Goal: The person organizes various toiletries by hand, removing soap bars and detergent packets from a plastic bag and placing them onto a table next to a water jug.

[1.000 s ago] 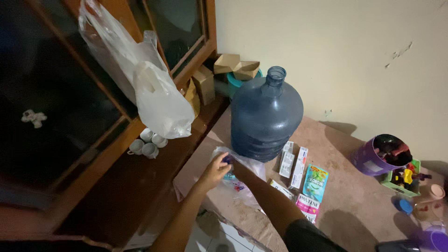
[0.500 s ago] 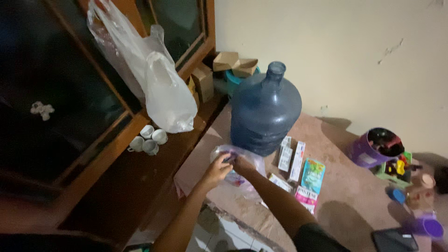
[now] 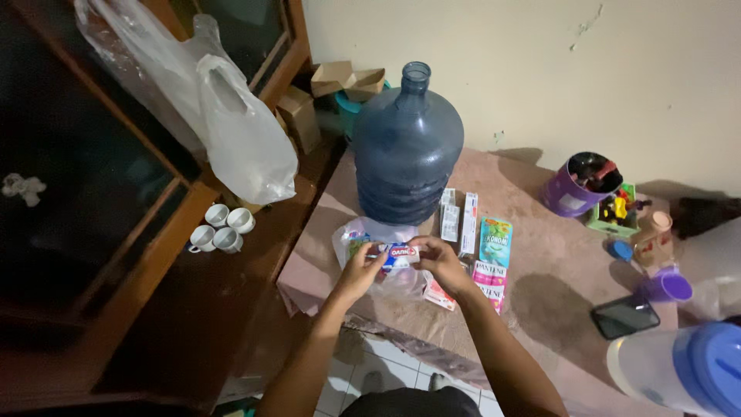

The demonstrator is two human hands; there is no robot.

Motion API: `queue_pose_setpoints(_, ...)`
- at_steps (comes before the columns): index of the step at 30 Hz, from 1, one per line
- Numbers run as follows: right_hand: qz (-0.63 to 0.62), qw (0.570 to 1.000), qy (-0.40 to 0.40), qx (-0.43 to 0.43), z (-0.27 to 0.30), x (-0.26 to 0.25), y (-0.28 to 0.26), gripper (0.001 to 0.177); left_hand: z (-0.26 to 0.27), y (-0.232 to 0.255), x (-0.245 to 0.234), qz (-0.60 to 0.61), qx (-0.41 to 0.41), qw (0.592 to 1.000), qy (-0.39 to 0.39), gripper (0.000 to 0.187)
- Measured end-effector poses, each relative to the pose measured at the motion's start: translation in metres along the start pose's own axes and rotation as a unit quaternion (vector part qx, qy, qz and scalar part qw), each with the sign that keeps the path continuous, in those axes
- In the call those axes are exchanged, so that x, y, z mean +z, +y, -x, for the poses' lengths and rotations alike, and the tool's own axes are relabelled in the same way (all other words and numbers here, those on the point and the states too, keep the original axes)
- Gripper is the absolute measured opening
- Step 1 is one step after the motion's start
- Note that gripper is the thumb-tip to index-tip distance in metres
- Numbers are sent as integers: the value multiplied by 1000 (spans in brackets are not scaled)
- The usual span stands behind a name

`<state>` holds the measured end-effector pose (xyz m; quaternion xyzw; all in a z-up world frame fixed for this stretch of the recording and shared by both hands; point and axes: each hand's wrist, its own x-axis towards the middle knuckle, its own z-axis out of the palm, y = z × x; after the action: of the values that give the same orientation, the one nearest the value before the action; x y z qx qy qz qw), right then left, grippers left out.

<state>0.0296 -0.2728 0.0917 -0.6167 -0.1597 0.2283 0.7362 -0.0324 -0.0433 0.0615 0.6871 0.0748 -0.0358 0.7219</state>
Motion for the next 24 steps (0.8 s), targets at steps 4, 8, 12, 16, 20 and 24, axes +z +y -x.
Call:
queue_pose_setpoints(4, -12, 997, -37, -72, 29, 1, -11, 53, 6, 17, 26, 32, 14, 999, -25, 34)
queue_pose_setpoints(8, -82, 995, 59, -4, 44, 6, -28, 74, 10, 17, 42, 37, 85, 996, 0, 34)
queue_pose_setpoints(12, 17, 999, 7, -30, 52, 5, -31, 63, 6, -1, 72, 118, 80, 987, 74, 33)
queue_pose_setpoints(16, 102, 994, 31, -31, 46, -17, -24, 50, 16, -1, 97, 151, 86, 981, 82, 38)
queue_pose_setpoints(20, 124, 990, 28, -62, 47, -41, -25, 37, 35, 27, 100, 183, 65, 979, 55, 63)
queue_pose_setpoints(24, 120, 990, 20, -77, 50, -45, -40, 27, 43, 32, 108, 155, 95, 983, 29, 61)
